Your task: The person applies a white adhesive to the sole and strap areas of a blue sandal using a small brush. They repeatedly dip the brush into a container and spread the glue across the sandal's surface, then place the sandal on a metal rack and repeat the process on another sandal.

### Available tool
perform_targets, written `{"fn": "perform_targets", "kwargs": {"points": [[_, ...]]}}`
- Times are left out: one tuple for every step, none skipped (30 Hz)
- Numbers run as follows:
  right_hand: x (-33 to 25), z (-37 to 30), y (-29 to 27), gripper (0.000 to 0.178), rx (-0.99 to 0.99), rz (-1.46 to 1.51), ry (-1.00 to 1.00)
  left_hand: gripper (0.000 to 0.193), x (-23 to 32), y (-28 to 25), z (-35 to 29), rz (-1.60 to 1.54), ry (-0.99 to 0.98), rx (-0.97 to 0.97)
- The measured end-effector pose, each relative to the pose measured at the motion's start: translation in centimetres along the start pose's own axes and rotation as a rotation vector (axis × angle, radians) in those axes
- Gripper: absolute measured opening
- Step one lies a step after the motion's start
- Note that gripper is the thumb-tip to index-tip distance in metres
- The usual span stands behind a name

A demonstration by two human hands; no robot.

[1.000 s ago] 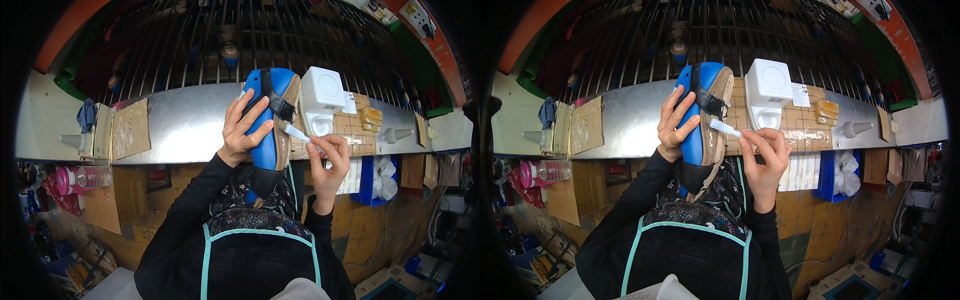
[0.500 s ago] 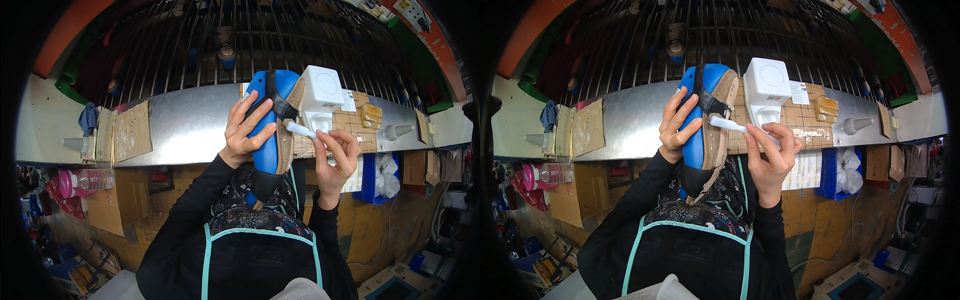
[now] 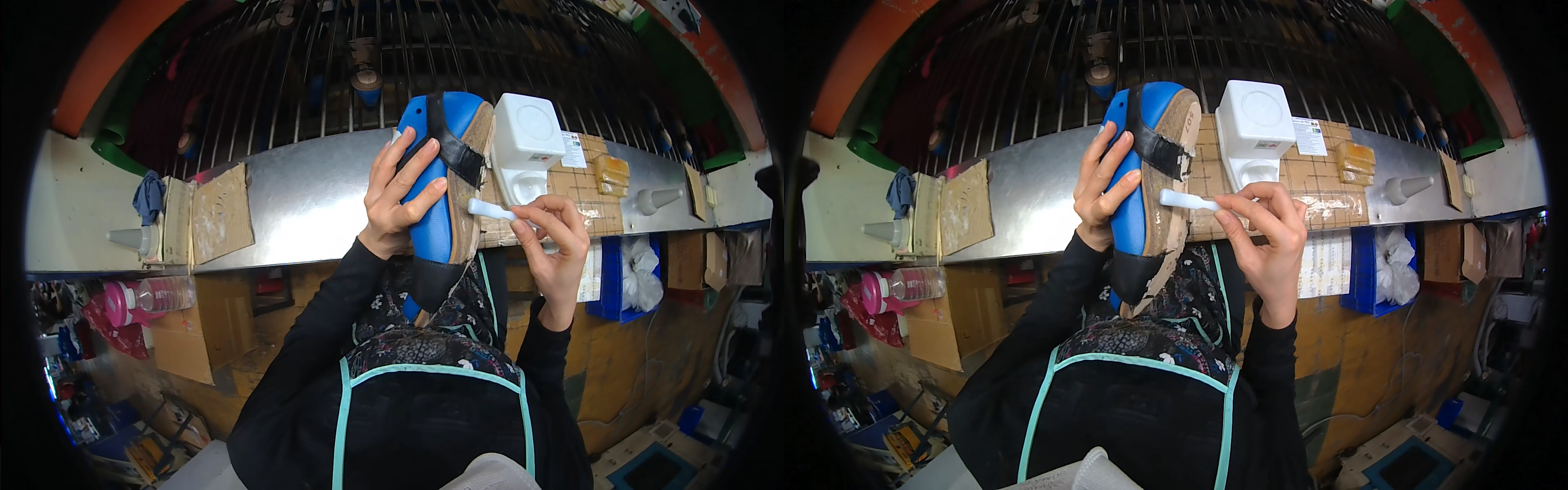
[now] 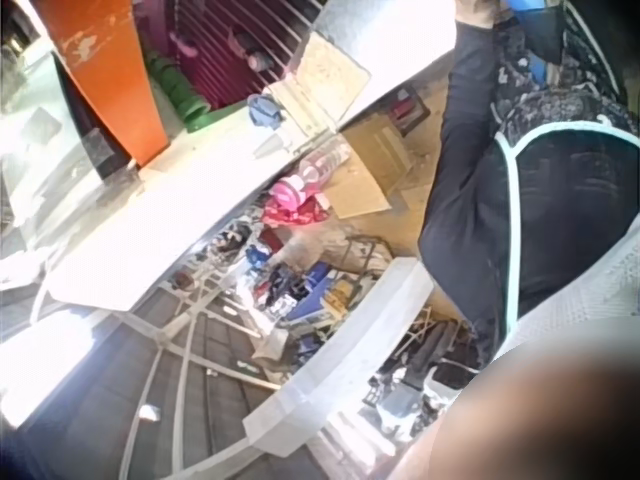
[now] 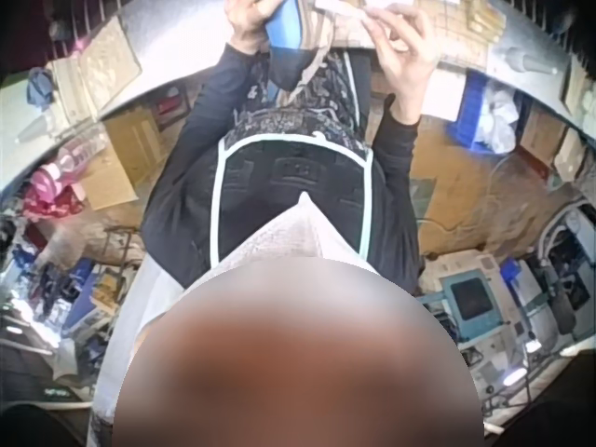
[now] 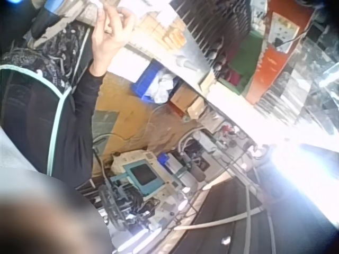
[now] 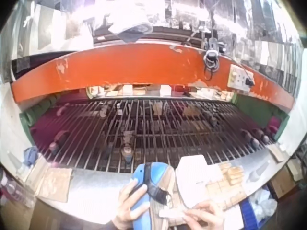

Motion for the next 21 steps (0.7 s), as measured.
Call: {"fn": "perform_targets", "kwargs": {"points": [[0.1,0.0,0.1,0.015,-0.007,0.017,0.013,0.038,-0.1,0.0,0.1,0.002,0.001,0.006],[0.1,-0.1,0.0,0.015,-0.006,0.031,0.029,0.039,-0.2,0.0,0.3,0.005,0.007,0.009],[0.2,-0.1,0.0,0.016,-0.005,0.044,0.043,0.039,-0.3,0.0,0.4,0.008,0.014,0.012],[0.3,-0.1,0.0,0.016,-0.004,0.058,0.058,0.039,-0.4,0.0,0.6,0.011,0.021,0.015],[0.3,-0.2,0.0,0.016,-0.004,0.064,0.06,0.04,-0.5,0.0,0.7,0.011,0.021,0.024],[0.3,-0.2,0.0,0.016,-0.005,0.07,0.063,0.04,-0.5,0.0,0.8,0.011,0.022,0.032],[0.3,-0.3,0.0,0.016,-0.005,0.076,0.066,0.041,-0.6,0.1,1.0,0.008,0.022,0.039],[0.3,-0.4,0.0,0.016,-0.003,0.087,0.073,0.042,-0.6,0.0,1.1,0.012,0.025,0.046],[0.3,-0.5,0.0,0.015,-0.002,0.099,0.079,0.042,-0.6,0.0,1.2,0.013,0.027,0.052],[0.3,-0.6,0.1,0.015,-0.001,0.11,0.086,0.043,-0.7,0.0,1.3,0.014,0.025,0.059],[0.4,-0.7,0.1,0.015,0.007,0.142,0.11,0.043,-0.6,0.0,1.4,0.016,0.035,0.072],[0.5,-0.9,0.1,0.014,0.015,0.174,0.134,0.043,-0.7,0.1,1.5,0.019,0.039,0.086],[0.7,-1.1,0.2,0.014,0.019,0.205,0.16,0.044,-0.7,0.0,1.6,0.021,0.042,0.1],[0.5,-1.2,0.2,0.014,0.025,0.218,0.153,0.044,-0.7,0.0,1.6,0.028,0.042,0.107],[0.5,-1.4,0.2,0.014,0.028,0.231,0.148,0.044,-0.8,0.0,1.7,0.033,0.04,0.114],[0.4,-1.5,0.2,0.014,0.031,0.242,0.143,0.044,-0.8,0.0,1.7,0.039,0.037,0.12],[0.4,-1.7,0.2,0.014,0.035,0.247,0.147,0.044,-0.9,0.0,1.7,0.045,0.033,0.122],[0.3,-1.9,0.2,0.014,0.039,0.252,0.151,0.044,-0.9,0.0,1.8,0.05,0.028,0.123],[0.4,-2.1,0.2,0.015,0.039,0.242,0.151,0.043,-1.0,0.0,1.8,0.056,0.022,0.125],[0.3,-2.2,0.2,0.015,0.042,0.248,0.151,0.043,-1.0,0.0,1.8,0.058,0.021,0.132],[0.3,-2.3,0.2,0.015,0.041,0.241,0.147,0.043,-1.0,-0.1,1.8,0.059,0.02,0.138]]}}
Point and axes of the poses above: each hand's wrist, its own z-axis towards the middle knuckle, its own y-axis out of the palm, x = y × z, the point moved 9 cm from there along z, towards the middle knuckle, and after that the axes turned 15 degrees about x, right-handed, at the moved point
